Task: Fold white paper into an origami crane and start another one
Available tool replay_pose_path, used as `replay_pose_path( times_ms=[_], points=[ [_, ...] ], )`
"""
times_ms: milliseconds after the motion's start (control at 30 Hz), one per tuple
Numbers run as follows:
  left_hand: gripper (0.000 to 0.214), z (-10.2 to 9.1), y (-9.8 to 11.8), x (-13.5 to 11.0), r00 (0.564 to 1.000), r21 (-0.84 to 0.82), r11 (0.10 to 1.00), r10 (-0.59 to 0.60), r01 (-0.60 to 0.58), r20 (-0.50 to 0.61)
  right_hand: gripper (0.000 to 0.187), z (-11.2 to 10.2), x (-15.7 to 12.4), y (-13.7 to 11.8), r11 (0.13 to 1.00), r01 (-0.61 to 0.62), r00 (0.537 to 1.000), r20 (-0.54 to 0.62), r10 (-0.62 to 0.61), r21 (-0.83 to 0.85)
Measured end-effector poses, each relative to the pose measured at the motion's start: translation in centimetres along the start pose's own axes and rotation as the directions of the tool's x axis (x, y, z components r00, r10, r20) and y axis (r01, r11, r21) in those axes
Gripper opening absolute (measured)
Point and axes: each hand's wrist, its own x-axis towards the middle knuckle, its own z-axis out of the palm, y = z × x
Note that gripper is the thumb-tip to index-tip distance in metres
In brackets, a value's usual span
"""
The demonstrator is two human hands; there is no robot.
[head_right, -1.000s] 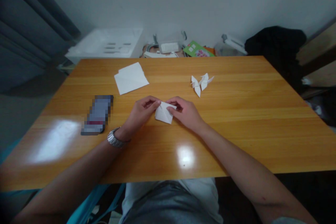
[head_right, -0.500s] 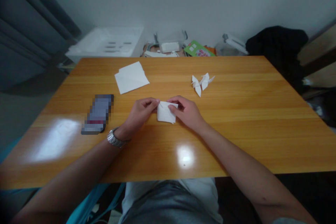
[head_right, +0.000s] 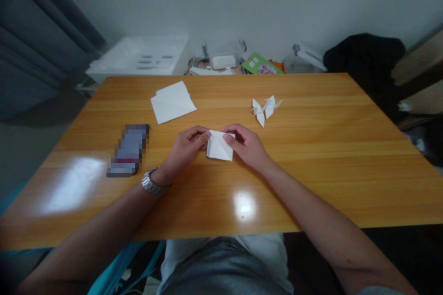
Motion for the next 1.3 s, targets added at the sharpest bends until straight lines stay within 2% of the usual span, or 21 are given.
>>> replay_pose_path(
  times_ms=[67, 133, 233, 333, 400, 567, 767, 933, 1067, 1300],
  points=[
    [0.033, 0.0, 0.1, 0.0, 0.999, -0.034, 0.999, -0.028, 0.027, -0.037, 0.026, -0.2, 0.0, -0.2, 1.0, 0.027, 0.999, -0.024, -0.028, -0.01],
    [0.034, 0.0, 0.3, 0.1, 0.995, -0.085, 0.996, -0.042, 0.035, -0.086, 0.029, -0.5, 0.1, -0.3, 0.998, 0.068, 0.993, -0.097, -0.069, -0.018],
    [0.036, 0.1, 0.3, 0.2, 0.987, -0.169, 0.986, -0.036, 0.009, -0.156, 0.032, -0.9, 0.2, -0.4, 0.986, 0.124, 0.974, -0.175, -0.142, -0.109],
    [0.035, 0.1, 0.0, 0.4, 0.981, -0.213, 0.977, -0.017, -0.025, -0.193, 0.035, -0.8, 0.2, -0.7, 0.96, 0.171, 0.973, -0.114, -0.2, -0.223],
    [0.034, 0.2, -0.2, 0.4, 0.98, -0.225, 0.973, -0.003, -0.043, -0.197, 0.037, -0.6, 0.0, -1.0, 0.955, 0.163, 0.979, -0.081, -0.188, -0.247],
    [0.031, 0.4, -0.1, 0.2, 0.987, -0.248, 0.968, 0.003, -0.043, -0.159, 0.037, -0.1, 0.0, -1.1, 0.973, 0.095, 0.985, -0.123, -0.123, -0.212],
    [0.036, 0.5, 0.3, 0.0, 0.997, -0.209, 0.978, -0.017, 0.0, -0.079, 0.034, -0.2, 0.1, -0.8, 0.979, 0.102, 0.982, -0.14, -0.127, -0.175],
    [0.043, 0.6, -0.3, 0.1, 1.0, -0.209, 0.977, -0.032, 0.03, -0.002, 0.034, 0.0, -0.2, -0.7, 0.963, 0.148, 0.986, -0.046, -0.163, -0.226],
    [0.04, 0.6, -0.1, -0.2, 0.993, -0.229, 0.967, -0.102, 0.115, 0.067, 0.026, 0.0, -0.2, -0.1, 0.963, 0.137, 0.989, -0.024, -0.146, -0.23],
    [0.036, 0.6, 0.1, -0.2, 0.987, -0.267, 0.951, -0.138, 0.156, 0.083, 0.024, 0.0, -0.2, 0.2, 0.972, 0.129, 0.991, -0.001, -0.132, -0.195]
  ],
)
